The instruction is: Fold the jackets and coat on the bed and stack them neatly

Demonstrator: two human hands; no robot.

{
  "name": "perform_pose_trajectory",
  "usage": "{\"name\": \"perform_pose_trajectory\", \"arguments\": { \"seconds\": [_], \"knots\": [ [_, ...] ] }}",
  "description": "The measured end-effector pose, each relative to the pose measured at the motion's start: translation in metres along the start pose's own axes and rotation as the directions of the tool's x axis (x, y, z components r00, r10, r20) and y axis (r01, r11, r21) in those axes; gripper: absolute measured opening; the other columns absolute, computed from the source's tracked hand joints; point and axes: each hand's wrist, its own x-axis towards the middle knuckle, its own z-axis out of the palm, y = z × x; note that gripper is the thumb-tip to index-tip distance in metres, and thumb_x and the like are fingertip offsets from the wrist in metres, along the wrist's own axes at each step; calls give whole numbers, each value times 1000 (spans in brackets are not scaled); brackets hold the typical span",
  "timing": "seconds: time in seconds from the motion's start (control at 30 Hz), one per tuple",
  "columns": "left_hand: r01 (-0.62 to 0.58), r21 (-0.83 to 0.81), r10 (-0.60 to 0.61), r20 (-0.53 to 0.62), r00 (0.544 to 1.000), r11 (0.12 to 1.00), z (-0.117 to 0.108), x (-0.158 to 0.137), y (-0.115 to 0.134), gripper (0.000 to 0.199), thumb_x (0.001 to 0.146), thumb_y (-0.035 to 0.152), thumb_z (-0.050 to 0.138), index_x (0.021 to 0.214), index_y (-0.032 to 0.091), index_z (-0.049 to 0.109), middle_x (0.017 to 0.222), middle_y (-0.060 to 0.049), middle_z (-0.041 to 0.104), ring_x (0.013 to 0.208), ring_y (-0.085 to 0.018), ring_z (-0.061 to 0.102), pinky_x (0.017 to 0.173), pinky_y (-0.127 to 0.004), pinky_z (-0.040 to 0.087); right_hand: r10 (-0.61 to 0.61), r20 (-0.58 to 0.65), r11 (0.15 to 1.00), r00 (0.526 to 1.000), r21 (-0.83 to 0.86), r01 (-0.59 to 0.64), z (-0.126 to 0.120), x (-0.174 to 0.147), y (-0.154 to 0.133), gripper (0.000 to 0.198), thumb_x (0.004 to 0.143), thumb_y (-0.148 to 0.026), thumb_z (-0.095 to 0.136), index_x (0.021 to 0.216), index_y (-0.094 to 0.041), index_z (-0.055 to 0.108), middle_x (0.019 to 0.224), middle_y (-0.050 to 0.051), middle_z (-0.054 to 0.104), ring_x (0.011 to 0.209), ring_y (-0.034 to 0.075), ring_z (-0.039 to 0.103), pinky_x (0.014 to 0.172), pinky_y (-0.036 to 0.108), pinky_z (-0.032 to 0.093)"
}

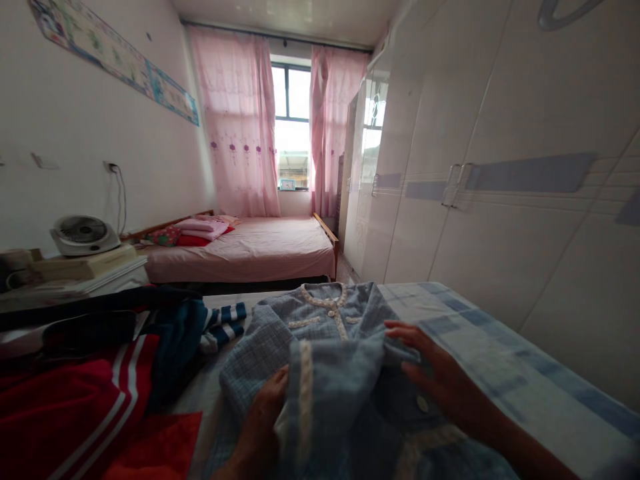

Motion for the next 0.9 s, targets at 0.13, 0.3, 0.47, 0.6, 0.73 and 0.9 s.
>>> {"name": "perform_pose_trajectory", "arguments": {
  "seconds": [0.13,0.3,0.47,0.6,0.73,0.9],
  "knots": [
    [35,-264,-55,-68,996,964,-8,0,2,39,91,30,28,110,24,61,115,-4,63,105,-18,58,94,-31,46,195,46,967,980,-179,-184,18,-60,45,35,83,-28,42,114,-22,58,124,7,58,118,21,52,101,40,41],
    [183,-394,-174,60,983,901,-18,0,8,48,92,47,25,111,19,59,100,-4,67,92,-19,61,82,-30,48,338,-1,900,941,-293,-324,4,-100,88,32,82,-31,43,105,-22,64,119,7,62,111,22,57,97,37,44],
    [225,-317,-176,178,968,921,-25,5,30,49,80,36,52,124,16,49,107,-6,63,96,-21,59,82,-28,46,272,89,927,958,-291,-236,-6,-66,62,39,79,-32,51,116,-22,56,121,7,59,112,21,55,97,34,43],
    [-39,-284,14,-91,996,958,-47,12,66,25,77,15,42,98,18,57,90,-3,62,85,-17,57,77,-27,44,221,124,920,967,-355,-165,10,-30,51,44,71,-18,53,116,-18,55,118,10,58,112,24,52,95,38,39],
    [-449,17,446,-153,882,893,-71,-3,83,29,64,4,43,84,20,56,94,-3,59,88,-19,53,81,-32,40,202,116,904,972,-403,-140,21,-21,60,30,69,-6,44,89,-18,63,94,8,63,95,21,56,84,34,41],
    [-419,2,386,386,838,908,-68,-39,61,28,62,4,48,80,23,58,88,1,65,77,-14,60,67,-20,45,216,246,930,945,-347,-122,10,-32,69,26,68,-6,44,78,-22,62,85,3,65,80,17,59,76,28,43]
  ]
}}
